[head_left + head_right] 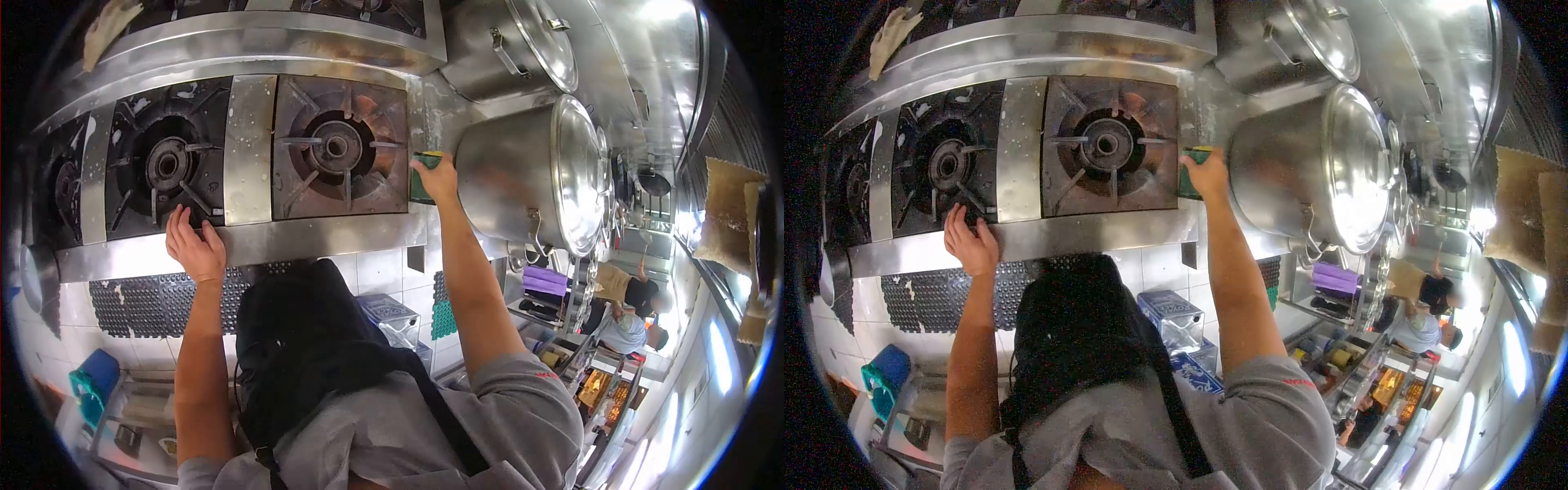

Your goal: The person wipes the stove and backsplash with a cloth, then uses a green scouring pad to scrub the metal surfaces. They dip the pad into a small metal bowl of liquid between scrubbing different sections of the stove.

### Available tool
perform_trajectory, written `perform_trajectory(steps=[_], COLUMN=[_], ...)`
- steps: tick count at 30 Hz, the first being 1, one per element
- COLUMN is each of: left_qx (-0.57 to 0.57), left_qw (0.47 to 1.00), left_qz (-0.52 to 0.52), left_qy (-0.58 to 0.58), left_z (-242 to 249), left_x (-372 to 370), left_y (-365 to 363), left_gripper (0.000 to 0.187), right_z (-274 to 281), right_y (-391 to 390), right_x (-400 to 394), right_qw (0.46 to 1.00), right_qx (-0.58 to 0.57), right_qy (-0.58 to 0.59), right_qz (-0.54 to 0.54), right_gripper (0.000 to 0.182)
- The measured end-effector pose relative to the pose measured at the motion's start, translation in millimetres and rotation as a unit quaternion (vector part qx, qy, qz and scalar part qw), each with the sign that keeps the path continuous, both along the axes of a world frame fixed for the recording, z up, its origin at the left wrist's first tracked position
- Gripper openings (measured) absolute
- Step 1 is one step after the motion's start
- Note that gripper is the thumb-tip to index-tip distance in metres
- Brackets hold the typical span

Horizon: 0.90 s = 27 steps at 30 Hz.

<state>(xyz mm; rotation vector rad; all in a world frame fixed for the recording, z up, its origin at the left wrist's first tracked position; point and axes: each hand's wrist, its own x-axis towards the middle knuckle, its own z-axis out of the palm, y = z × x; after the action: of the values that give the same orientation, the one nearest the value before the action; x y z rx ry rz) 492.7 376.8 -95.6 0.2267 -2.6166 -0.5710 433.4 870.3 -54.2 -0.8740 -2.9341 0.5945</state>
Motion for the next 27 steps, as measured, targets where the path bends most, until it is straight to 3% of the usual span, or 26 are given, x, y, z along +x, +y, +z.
perform_trajectory(steps=[5, 8, 11, 17, 21, 24, 27], left_qx=[-0.009, -0.014, -0.019, -0.027, -0.034, -0.037, -0.033], left_qw=[1.0, 1.0, 0.999, 0.999, 0.998, 0.997, 0.998], left_qz=[0.007, 0.021, 0.031, 0.035, 0.045, 0.062, 0.06], left_qy=[-0.004, 0.0, -0.007, -0.008, 0.003, 0.003, 0.011], left_z=[-4.3, -5.3, -4.4, -7.7, -8.6, -9.4, -10.0], left_x=[-0.3, -2.3, -1.1, -1.2, -4.1, 0.6, -2.4], left_y=[0.6, 3.1, 3.7, 3.5, 4.6, 4.0, 4.6], left_gripper=[0.044, 0.044, 0.044, 0.042, 0.042, 0.042, 0.042], right_z=[7.0, 5.1, 2.5, 2.1, 4.6, 10.2, 12.7], right_y=[1.4, -4.6, -3.9, 4.2, 12.3, -1.9, -5.7], right_x=[-15.6, 5.0, -1.1, -88.3, -63.1, -28.4, -61.2], right_qw=[0.999, 0.999, 0.999, 0.998, 0.993, 0.996, 0.995], right_qx=[0.013, -0.043, -0.029, 0.002, -0.001, -0.004, -0.015], right_qy=[-0.039, 0.0, 0.005, -0.011, -0.058, -0.046, -0.024], right_qz=[0.022, -0.006, 0.017, 0.059, 0.105, 0.074, 0.098], right_gripper=[0.06, 0.052, 0.052, 0.055, 0.055, 0.05, 0.047])
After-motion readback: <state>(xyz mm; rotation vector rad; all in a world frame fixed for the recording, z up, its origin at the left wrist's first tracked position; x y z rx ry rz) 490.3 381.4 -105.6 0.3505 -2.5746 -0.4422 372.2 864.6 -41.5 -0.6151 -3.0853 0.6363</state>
